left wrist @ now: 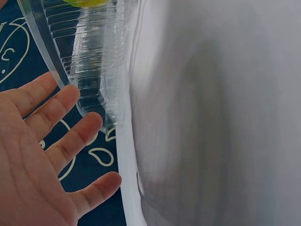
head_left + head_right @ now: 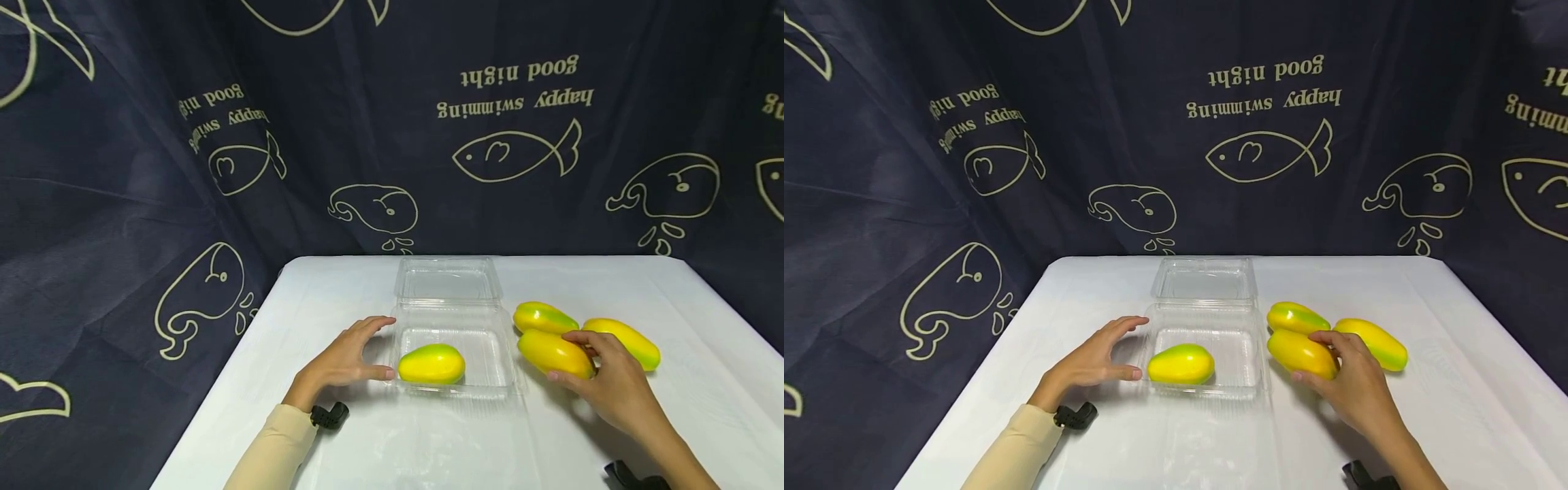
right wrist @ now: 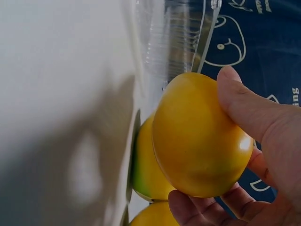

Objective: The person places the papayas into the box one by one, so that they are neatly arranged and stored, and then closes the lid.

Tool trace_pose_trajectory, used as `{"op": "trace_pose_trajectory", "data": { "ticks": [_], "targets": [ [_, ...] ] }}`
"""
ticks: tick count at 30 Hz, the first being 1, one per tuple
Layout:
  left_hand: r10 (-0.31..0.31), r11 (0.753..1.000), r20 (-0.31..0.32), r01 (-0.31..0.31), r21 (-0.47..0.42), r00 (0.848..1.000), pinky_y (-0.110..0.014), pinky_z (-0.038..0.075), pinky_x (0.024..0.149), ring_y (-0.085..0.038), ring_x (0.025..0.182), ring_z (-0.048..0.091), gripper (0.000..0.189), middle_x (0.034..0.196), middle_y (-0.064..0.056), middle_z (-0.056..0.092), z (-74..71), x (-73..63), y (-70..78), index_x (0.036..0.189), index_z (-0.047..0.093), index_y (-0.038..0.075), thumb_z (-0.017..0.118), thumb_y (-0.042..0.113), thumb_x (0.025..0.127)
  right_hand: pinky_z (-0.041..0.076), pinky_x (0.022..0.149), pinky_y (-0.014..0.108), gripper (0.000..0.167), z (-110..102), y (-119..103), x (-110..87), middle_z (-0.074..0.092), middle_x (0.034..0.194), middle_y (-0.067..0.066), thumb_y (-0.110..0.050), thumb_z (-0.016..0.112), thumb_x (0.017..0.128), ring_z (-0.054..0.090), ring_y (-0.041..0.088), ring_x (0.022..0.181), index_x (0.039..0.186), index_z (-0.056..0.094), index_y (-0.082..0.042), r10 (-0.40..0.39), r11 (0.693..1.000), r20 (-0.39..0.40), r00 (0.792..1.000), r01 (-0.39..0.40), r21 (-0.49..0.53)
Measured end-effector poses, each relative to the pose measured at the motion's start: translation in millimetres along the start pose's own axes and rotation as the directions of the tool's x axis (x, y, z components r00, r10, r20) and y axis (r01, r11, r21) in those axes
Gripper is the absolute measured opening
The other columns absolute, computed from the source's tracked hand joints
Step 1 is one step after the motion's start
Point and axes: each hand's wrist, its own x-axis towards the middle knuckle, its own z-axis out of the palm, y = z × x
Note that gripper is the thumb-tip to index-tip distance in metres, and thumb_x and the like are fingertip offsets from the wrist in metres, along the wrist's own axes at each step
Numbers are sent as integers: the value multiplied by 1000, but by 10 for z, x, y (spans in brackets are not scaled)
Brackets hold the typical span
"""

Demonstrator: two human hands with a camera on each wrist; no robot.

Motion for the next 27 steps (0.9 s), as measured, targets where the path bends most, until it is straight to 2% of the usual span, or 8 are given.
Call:
{"op": "trace_pose_trajectory", "data": {
  "ticks": [3, 7, 9, 11, 15, 19, 23, 27],
  "targets": [
    [8, 1000, 0, -8, -5, 1000, -56, 33, 115, -20, 143, 41, 95, 156, 9, 41, -8, -1, -2, 154, 35, 35, 76, 68, 75, 42, 74, 19, 73, -29, 16, 11, 59, 125, 21, -40, 94, 65, 58, 32, 102, 123, 64, -7, -10, 1000, -11, 1000, 10, 5],
    [21, 1000, -1, -21, -5, 1000, -56, 34, 115, -20, 143, 41, 93, 156, 9, 41, -5, 3, -6, 153, 34, 38, 75, 68, 75, 38, 73, 5, 72, -71, 64, 38, 59, 124, 20, -36, 95, 64, 54, 12, 100, 122, 64, -7, -37, 999, -42, 998, 38, 25],
    [21, 1000, 1, -21, -6, 1000, -57, 34, 114, -20, 143, 41, 92, 156, 9, 41, -3, 2, -6, 153, 34, 38, 75, 67, 75, 37, 73, 3, 72, -88, 78, 61, 60, 122, 20, -35, 96, 63, 52, 7, 97, 122, 64, -6, -51, 998, -58, 997, 53, 30],
    [16, 1000, 4, -16, -2, 1000, -57, 34, 114, -20, 143, 41, 92, 156, 10, 41, -3, -3, -8, 153, 34, 39, 75, 67, 76, 37, 73, 4, 72, -102, 83, 94, 60, 119, 20, -34, 96, 63, 53, 9, 96, 121, 64, -5, -67, 997, -69, 995, 69, 22],
    [-2, 1000, 8, 2, 1, 1000, -56, 32, 116, -19, 144, 40, 93, 157, 11, 39, -19, -7, 1, 153, 33, 40, 76, 66, 75, 37, 72, 9, 70, -115, 50, 177, 60, 114, 19, -32, 96, 64, 56, 26, 96, 121, 65, -6, -84, 996, -89, 992, 85, 10],
    [-12, 1000, 7, 12, -1, 1000, -56, 32, 116, -19, 143, 40, 93, 156, 10, 40, -30, -7, 2, 153, 34, 40, 76, 67, 75, 38, 71, 8, 68, -84, -13, 227, 60, 113, 16, -31, 96, 64, 54, 14, 94, 121, 65, -8, -79, 996, -104, 991, 83, 34],
    [-10, 1000, 18, 10, -11, 1000, -55, 32, 116, -18, 144, 40, 94, 157, 10, 40, -18, -8, 9, 154, 34, 39, 75, 68, 74, 39, 72, 7, 67, -30, -77, 278, 61, 111, 14, -25, 97, 63, 49, 0, 93, 120, 66, -7, -117, 990, -138, 984, 126, 60],
    [-4, 1000, 14, 4, -22, 1000, -56, 33, 115, -20, 144, 39, 94, 157, 9, 40, -2, -19, 12, 153, 34, 39, 75, 68, 74, 40, 75, 10, 65, 18, -158, 351, 63, 110, 13, -21, 96, 63, 52, 5, 95, 118, 67, -6, -147, 985, -141, 979, 159, 75]
  ]
}}
